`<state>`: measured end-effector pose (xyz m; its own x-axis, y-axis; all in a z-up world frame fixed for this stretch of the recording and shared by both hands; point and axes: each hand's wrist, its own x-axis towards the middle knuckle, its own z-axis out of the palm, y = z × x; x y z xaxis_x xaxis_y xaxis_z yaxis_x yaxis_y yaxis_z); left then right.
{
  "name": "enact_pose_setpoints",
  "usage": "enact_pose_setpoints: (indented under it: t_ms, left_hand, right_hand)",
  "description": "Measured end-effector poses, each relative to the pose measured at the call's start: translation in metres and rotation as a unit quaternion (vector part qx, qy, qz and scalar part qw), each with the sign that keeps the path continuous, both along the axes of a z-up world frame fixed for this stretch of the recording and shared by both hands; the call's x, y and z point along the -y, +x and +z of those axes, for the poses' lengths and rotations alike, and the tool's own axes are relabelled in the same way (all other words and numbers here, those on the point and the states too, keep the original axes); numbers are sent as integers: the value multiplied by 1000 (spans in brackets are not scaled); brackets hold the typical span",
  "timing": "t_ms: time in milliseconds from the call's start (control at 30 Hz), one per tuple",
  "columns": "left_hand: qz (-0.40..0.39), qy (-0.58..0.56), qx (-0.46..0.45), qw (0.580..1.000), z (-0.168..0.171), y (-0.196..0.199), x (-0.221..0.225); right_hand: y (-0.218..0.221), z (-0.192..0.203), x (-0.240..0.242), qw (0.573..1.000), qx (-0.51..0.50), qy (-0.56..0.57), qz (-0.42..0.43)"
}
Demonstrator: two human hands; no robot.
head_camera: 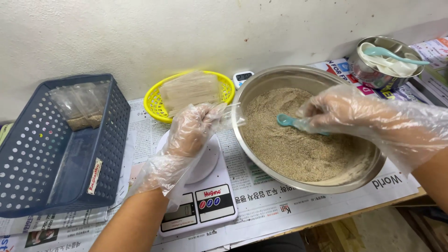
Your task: The person uses a scoop to transfer powder from a large bowl into small plastic bags, weighs each bag on a scale, and places them into a blue basket.
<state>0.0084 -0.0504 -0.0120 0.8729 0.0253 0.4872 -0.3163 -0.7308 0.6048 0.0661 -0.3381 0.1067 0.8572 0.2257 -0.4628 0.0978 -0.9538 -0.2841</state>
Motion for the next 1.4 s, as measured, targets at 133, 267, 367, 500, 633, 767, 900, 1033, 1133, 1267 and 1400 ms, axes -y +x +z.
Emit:
enact_pose_setpoints:
  t_ms: [133,267,367,500,633,767,900,1033,1133,1267,1400]
  left_hand:
    - [18,-44,-85,995,16,-8,8]
    - [39,-77,-106,991,17,-6,17]
    - [105,-140,-197,965,11,19,17]
    - [103,-148,-212,961,7,23,24]
    - [107,-184,-211,954,10,17,24]
    - [114,-225,-188,949,6,15,18]
    - [107,-249,-186,944,1,21,17]
    - [99,-232,-198,947,-2,30,21]
    - [97,-245,-201,944,2,31,32]
    - [102,-223,-226,943,30,16,57]
    - [65,-194,-238,950,57,11,66]
  right_hand:
    - [19,-41,21,997,73,17,32]
    - [24,-30,17,986,115,-64,103]
    - [20,-24,12,981,133,63,129]
    - [56,-36,-1,970,190,102,115]
    - [69,-50,-18,948,203,218,108]
    - [76,-61,-19,927,177,255,213]
    - [65,-55,-9,923,123,313,189]
    - [54,-44,7,949,74,251,176]
    - [52,-48,16,956,47,281,66]
    - [56,-45,25,953,35,301,-25]
    - [55,-37,27,931,33,363,-8]
